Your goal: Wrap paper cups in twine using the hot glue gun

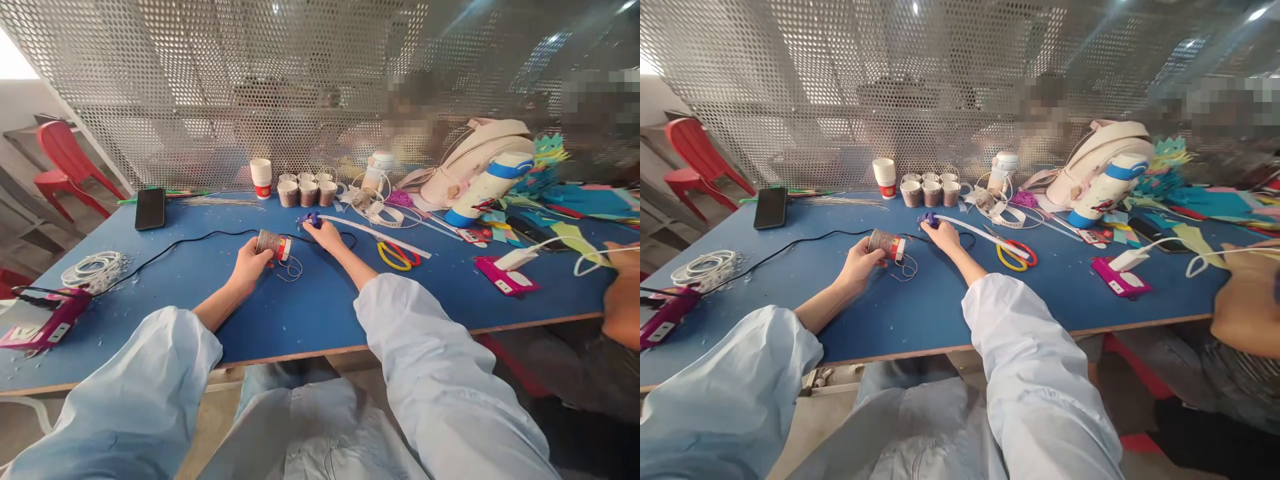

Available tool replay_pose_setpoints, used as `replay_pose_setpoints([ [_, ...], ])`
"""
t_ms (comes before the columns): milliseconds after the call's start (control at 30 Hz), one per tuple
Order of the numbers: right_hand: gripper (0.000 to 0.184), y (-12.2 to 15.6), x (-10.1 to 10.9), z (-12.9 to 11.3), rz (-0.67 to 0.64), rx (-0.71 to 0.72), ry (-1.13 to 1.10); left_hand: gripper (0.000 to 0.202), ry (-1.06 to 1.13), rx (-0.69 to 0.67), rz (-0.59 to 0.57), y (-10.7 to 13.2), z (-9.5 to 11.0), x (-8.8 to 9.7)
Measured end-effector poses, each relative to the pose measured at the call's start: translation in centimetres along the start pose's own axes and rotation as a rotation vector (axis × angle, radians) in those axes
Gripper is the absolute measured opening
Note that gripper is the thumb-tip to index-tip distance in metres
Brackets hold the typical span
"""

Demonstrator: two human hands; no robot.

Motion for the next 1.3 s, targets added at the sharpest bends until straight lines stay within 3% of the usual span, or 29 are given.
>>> replay_pose_setpoints([
  [200, 0.043, 1.4, 3.2, 1.6, 0.162, 0.041, -0.061, 0.024, 0.069, 0.057, 0.022, 0.0, -0.8, 0.1],
  [367, 0.036, 4.2, 4.8, 1.2, 0.253, 0.106, -0.123, 0.026, 0.107, 0.089, 0.032, 0.1, -1.0, 0.2],
  [467, 0.036, 6.4, 4.5, -0.2, 0.265, 0.203, -0.154, 0.027, 0.116, 0.095, 0.029, 0.2, -1.1, 0.1],
  [700, 0.010, 11.9, 1.8, -5.8, 0.165, 0.662, -0.157, 0.026, 0.090, 0.057, 0.001, 0.4, -0.7, -0.3],
  [800, 0.010, 13.3, 1.5, -6.7, 0.167, 0.781, -0.138, 0.024, 0.068, 0.038, -0.005, 0.5, -0.6, -0.4],
  [1000, 0.009, 13.9, 1.1, -7.2, 0.189, 0.872, -0.103, 0.018, 0.019, 0.029, -0.008, 0.6, -0.3, -0.2],
  [1300, 0.014, 14.2, 1.0, -7.5, 0.225, 0.888, -0.044, 0.021, -0.036, 0.030, -0.078, 1.1, 0.1, -1.0],
])
Point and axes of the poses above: each hand's wrist, its own y-axis away from the middle knuckle, its own x-axis out of the back of the hand, z = x × y, the point moved 10 cm from there along -y, towards the middle knuckle, and after that the axes turned 10 degrees about -x, right-handed, at the moved point
